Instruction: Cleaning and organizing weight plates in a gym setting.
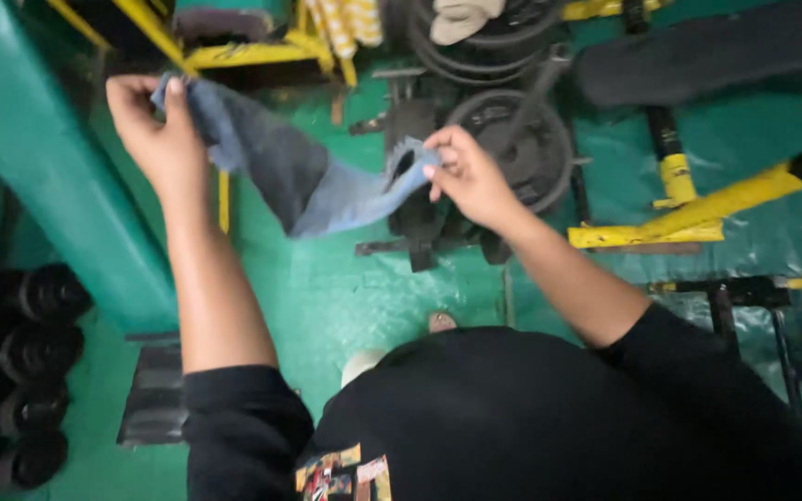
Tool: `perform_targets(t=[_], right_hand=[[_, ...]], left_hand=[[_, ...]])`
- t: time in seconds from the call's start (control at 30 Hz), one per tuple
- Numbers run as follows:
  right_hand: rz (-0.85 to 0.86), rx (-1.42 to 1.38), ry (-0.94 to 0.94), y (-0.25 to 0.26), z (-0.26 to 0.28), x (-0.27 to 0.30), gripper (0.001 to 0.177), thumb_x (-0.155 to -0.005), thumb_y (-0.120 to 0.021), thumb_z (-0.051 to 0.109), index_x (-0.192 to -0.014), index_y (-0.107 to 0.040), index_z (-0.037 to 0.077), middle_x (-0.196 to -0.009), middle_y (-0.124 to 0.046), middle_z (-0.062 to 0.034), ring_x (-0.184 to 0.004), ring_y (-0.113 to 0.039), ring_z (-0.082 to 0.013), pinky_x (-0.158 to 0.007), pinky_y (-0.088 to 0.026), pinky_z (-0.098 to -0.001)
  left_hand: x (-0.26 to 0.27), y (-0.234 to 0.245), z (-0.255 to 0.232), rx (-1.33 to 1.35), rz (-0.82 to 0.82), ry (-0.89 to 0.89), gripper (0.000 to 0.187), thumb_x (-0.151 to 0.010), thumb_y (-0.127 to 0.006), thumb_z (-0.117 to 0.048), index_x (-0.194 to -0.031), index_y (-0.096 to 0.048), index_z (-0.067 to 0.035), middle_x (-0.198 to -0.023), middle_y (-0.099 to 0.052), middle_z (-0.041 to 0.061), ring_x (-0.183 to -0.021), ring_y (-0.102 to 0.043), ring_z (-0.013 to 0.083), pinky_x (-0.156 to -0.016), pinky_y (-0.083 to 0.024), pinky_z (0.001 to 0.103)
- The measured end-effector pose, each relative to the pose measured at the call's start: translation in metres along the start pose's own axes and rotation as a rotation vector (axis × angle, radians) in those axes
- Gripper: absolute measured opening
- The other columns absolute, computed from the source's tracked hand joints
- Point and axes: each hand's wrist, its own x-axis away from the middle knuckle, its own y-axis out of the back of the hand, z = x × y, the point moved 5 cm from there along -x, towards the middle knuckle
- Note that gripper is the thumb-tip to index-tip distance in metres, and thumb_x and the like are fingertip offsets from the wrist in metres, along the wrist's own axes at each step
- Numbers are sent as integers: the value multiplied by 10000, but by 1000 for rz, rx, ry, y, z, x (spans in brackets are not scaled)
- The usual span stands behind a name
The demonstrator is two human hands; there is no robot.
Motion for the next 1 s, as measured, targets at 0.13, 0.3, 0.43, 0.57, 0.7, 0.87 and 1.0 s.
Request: perform_targets(t=[0.13,0.3,0.43,0.57,0.7,0.87,1.0], right_hand=[[52,27,67,-20,-10,-53,272,-1045,-606,-14,-1287,-502,56,-1069,-678,-41,-772,-621,-74,-693,-533,-243],[-124,688,-105,-57,-4,-107,344,-950,-727,167,-1249,-564,117,-990,-706,-144,-645,-663,-272,-625,-516,-409],[-222,966,-36,-84,-25,-141,392,-917,-751,220,-1225,-553,80,-926,-683,-203,-851,-663,-415,-712,-516,-536],[-249,1145,-41,-99,-64,-182,284,-874,-689,190,-1105,-573,73,-982,-692,-192,-917,-662,-455,-705,-518,-573],[-226,1215,-289,-114,-101,-205,149,-969,-592,154,-1117,-589,130,-1021,-714,-163,-938,-690,-435,-774,-531,-573],[-357,1073,-370,-94,-127,-258,195,-896,-618,125,-1088,-610,156,-967,-712,-206,-894,-683,-455,-743,-529,-575],[-576,886,-202,-42,-92,-332,128,-910,-640,74,-1030,-625,116,-835,-715,-210,-836,-725,-417,-767,-566,-510]], left_hand=[[-17,0,9,99,-30,9,218,-1102,-704,0,-1108,-486,-11,-1040,-508,61,-991,-495,171,-949,-483,327],[-27,-8,101,-47,85,228,191,-1098,-646,-37,-1116,-457,-59,-993,-543,73,-914,-530,169,-847,-528,358],[-32,-11,142,185,249,748,185,-992,-507,-43,-1101,-391,-135,-975,-568,31,-788,-599,160,-636,-559,390],[-46,-34,238,106,630,341,339,-945,-470,100,-1177,-671,-45,-1037,-697,100,-861,-658,159,-719,-566,310],[-54,-49,274,9,881,527,416,-974,-517,43,-1327,-696,-83,-1099,-757,156,-769,-676,201,-651,-568,310],[-104,-82,269,62,866,290,478,-849,-540,80,-1300,-651,-30,-1315,-664,162,-1118,-671,306,-901,-543,419],[-177,-134,267,100,818,-58,542,-856,-525,103,-1375,-627,-10,-1411,-632,219,-1368,-574,361,-1201,-383,415]])
